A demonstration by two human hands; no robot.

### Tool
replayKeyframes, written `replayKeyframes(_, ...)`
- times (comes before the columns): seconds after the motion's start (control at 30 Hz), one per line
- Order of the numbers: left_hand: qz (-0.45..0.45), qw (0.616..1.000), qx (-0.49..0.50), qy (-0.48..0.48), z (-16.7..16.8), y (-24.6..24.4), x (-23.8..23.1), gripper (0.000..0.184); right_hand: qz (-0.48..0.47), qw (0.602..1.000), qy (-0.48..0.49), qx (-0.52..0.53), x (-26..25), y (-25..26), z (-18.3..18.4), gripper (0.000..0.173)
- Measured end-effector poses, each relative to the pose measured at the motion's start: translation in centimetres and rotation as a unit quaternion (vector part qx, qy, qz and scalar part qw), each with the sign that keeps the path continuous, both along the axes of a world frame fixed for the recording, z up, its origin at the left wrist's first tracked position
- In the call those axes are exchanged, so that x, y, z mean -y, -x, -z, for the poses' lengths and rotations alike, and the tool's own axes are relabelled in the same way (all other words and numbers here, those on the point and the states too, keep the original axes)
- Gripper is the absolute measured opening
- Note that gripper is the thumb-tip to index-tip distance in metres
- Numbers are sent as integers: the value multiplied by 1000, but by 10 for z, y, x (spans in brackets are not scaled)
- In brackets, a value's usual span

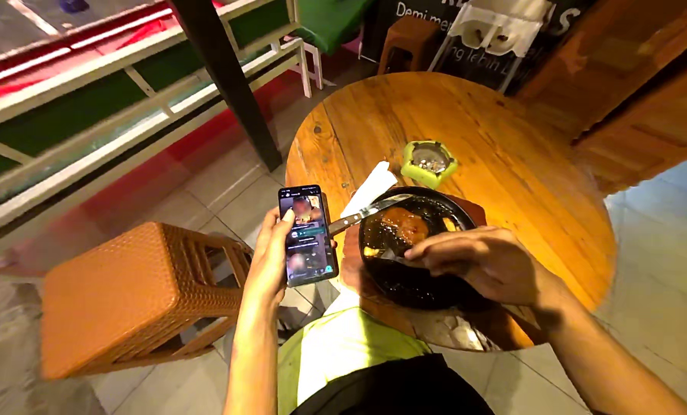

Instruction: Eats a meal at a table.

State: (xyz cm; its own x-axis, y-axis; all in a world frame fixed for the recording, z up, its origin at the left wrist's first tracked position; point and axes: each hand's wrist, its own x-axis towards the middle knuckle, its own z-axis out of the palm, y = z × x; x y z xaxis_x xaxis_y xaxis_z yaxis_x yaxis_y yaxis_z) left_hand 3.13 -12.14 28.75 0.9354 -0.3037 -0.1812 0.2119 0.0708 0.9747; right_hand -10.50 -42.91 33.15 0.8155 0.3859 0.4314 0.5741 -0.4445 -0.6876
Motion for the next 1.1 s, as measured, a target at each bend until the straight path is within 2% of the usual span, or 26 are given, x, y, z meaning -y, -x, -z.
replayKeyframes(0.1, 1, 1000, 22, -12, -14, 3, 0, 42, 68, 983, -161, -62, 7, -3, 12, 16)
replayKeyframes(0.2, 6, 999, 34, -19, -20, 3, 2, 41, 155, 923, -317, -151, 7, -5, 18, 20)
replayKeyframes(0.37, 6, 999, 18, -38, -19, 0, 10, 45, 255, 858, -384, -226, 24, -5, 25, 26)
replayKeyframes(0.47, 22, 1000, -4, -21, -11, -5, 14, 50, 270, 835, -414, -243, 37, -6, 25, 23)
replayKeyframes(0.67, 40, 999, -20, 13, 5, -9, 15, 70, 262, 795, -469, -283, 61, -11, 17, 24)
replayKeyframes(0.77, 52, 997, -22, 59, 10, -11, 15, 84, 213, 778, -509, -299, 64, -10, 3, 25)
replayKeyframes(0.93, 117, 985, -27, 126, 14, -21, 14, 71, 61, 736, -599, -309, 61, -3, -16, 25)
replayKeyframes(1.1, 126, 980, -29, 154, 9, -32, 23, 71, 13, 720, -608, -334, 58, -4, -26, 24)
